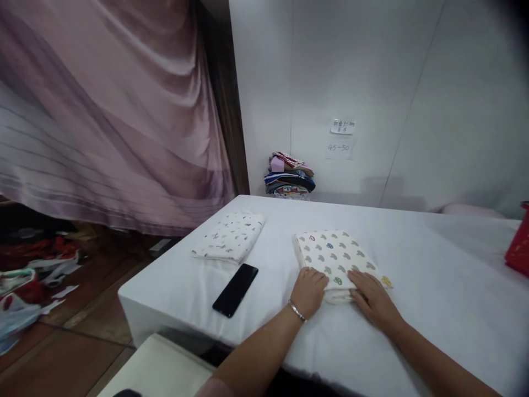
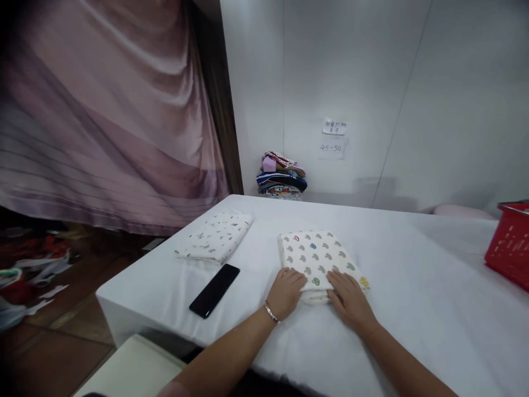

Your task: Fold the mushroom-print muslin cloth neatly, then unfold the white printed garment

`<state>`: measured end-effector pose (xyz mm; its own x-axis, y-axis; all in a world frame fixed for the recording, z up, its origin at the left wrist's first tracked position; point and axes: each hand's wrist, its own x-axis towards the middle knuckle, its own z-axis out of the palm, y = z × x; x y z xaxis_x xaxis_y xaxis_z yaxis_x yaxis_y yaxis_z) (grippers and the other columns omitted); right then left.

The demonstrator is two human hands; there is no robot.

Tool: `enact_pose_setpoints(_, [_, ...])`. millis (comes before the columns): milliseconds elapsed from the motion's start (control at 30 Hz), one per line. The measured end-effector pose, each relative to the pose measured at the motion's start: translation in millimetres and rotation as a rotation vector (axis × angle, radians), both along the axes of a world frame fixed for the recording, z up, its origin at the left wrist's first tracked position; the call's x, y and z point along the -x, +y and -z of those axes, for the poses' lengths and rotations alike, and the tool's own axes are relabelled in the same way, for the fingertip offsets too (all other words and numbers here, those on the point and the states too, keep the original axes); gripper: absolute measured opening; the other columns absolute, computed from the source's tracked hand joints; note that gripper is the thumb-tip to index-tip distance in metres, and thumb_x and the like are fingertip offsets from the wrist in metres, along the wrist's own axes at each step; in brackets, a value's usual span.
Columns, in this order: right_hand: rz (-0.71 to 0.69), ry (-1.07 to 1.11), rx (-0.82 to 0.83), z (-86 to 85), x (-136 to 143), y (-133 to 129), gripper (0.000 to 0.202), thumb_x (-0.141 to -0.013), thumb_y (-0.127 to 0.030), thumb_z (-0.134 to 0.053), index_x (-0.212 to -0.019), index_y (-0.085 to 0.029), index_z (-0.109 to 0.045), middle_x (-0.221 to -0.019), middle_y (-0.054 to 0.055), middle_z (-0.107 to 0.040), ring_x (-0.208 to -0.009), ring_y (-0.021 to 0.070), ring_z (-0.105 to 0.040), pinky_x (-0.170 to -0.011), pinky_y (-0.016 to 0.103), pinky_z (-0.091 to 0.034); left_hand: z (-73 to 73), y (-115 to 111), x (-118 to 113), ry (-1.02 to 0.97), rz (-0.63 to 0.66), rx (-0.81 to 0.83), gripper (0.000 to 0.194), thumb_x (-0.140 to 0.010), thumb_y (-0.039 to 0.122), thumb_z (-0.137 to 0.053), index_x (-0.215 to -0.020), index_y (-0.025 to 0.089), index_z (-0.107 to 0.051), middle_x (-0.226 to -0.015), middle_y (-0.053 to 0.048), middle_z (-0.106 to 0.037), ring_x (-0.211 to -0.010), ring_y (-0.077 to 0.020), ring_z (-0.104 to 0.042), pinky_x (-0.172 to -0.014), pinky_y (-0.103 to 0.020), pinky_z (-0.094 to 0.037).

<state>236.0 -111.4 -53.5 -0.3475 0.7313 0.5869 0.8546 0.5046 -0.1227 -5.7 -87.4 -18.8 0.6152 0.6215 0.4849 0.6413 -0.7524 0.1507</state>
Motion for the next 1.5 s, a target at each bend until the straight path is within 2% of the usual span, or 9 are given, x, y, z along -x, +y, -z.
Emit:
enact_pose_setpoints(200, [-0.007,-0.023,0.016,3.4,-1,0,0.051,-0.086,-0.034,-0.050,-0.136,-0.030,-0.041,-0.133,0.004,-0.053,-0.122,0.0255,-0.048,-0.101,0.048,-0.039,1.0,-1,4,-0.170,0.030,0.172,0.035,-0.075,0.013,-0.050,-0.106,0.026,-0.057,-0.107,-0.002,-0.064,-0.104,-0.0208,-0.052,-0.097,-0.041,-0.040])
enact_pose_setpoints(333, [0.023,-0.003,0.090,8.6,-1,1,0.055,-0.084,-0.035,-0.051,-0.138,-0.035,-0.039,-0.135,0.002,-0.049,-0.124,0.0284,-0.045,-0.103,0.054,-0.037,4.6,0,11,-0.156,0.016,0.258,0.040,-0.078,0.018,-0.047,-0.115,0.032,-0.055,-0.115,-0.002,-0.062,-0.111,-0.0221,-0.051,-0.102,-0.041,-0.040])
enact_pose_setpoints(467, [0.023,0.011,0.126,15.0,-3,3,0.059,-0.082,-0.034,-0.053,-0.138,-0.040,-0.035,-0.135,-0.001,-0.048,-0.123,0.0309,-0.046,-0.101,0.059,-0.037,17.5,4,15,-0.110,-0.010,0.275,0.045,-0.078,0.021,-0.046,-0.119,0.038,-0.053,-0.119,0.000,-0.061,-0.115,-0.0215,-0.051,-0.104,-0.044,-0.042])
enact_pose_setpoints(733, [0.028,-0.010,0.045,14.6,-1,6,0.062,-0.084,-0.034,-0.052,-0.140,-0.043,-0.028,-0.136,-0.003,-0.047,-0.122,0.0274,-0.047,-0.100,0.052,-0.043,43.0,24,16,-0.192,0.054,0.311,0.037,-0.074,0.039,-0.051,-0.110,0.040,-0.059,-0.114,-0.001,-0.064,-0.112,-0.0239,-0.055,-0.099,-0.043,-0.046])
enact_pose_setpoints(867, [-0.001,-0.020,0.036,11.1,-1,5,0.064,-0.085,-0.033,-0.052,-0.142,-0.040,-0.024,-0.137,-0.001,-0.046,-0.123,0.0270,-0.046,-0.101,0.053,-0.041,34.8,16,15,-0.238,-0.025,0.271,0.030,-0.079,0.043,-0.048,-0.106,0.039,-0.060,-0.115,0.000,-0.063,-0.114,-0.0230,-0.053,-0.102,-0.043,-0.043])
enact_pose_setpoints(1033, [-0.009,0.040,0.036,5.0,-2,4,0.062,-0.085,-0.033,-0.050,-0.141,-0.045,-0.025,-0.133,-0.003,-0.051,-0.120,0.0271,-0.050,-0.099,0.052,-0.043,8.1,-1,13,-0.219,-0.053,0.193,0.031,-0.083,0.049,-0.050,-0.108,0.033,-0.059,-0.117,-0.002,-0.062,-0.113,-0.0239,-0.052,-0.101,-0.044,-0.040])
enact_pose_setpoints(1133, [-0.049,0.063,0.040,-4.0,-4,6,0.049,-0.086,-0.031,-0.048,-0.134,-0.042,-0.042,-0.127,-0.001,-0.057,-0.115,0.0275,-0.054,-0.095,0.049,-0.047,-4.6,-9,9,-0.162,-0.030,0.128,0.024,-0.088,0.039,-0.048,-0.107,0.029,-0.059,-0.113,-0.001,-0.064,-0.111,-0.0213,-0.052,-0.101,-0.042,-0.037])
enact_pose_setpoints(1267, [-0.115,0.061,0.009,-12.9,-9,7,0.033,-0.088,-0.025,-0.044,-0.114,-0.032,-0.063,-0.114,0.005,-0.065,-0.105,0.0264,-0.060,-0.089,0.045,-0.049,-8.5,-16,3,-0.075,-0.084,0.070,0.023,-0.092,0.023,-0.040,-0.100,0.025,-0.061,-0.103,0.000,-0.066,-0.104,-0.0169,-0.055,-0.101,-0.040,-0.033])
enact_pose_setpoints(1500, [-0.165,0.029,0.006,-13.5,-16,3,0.032,-0.089,-0.019,-0.041,-0.112,-0.025,-0.062,-0.113,0.006,-0.065,-0.104,0.0235,-0.058,-0.090,0.040,-0.047,-19.1,-24,-14,0.056,-0.155,0.042,0.027,-0.086,0.014,-0.046,-0.109,0.023,-0.056,-0.109,-0.004,-0.062,-0.105,-0.0181,-0.053,-0.099,-0.039,-0.031])
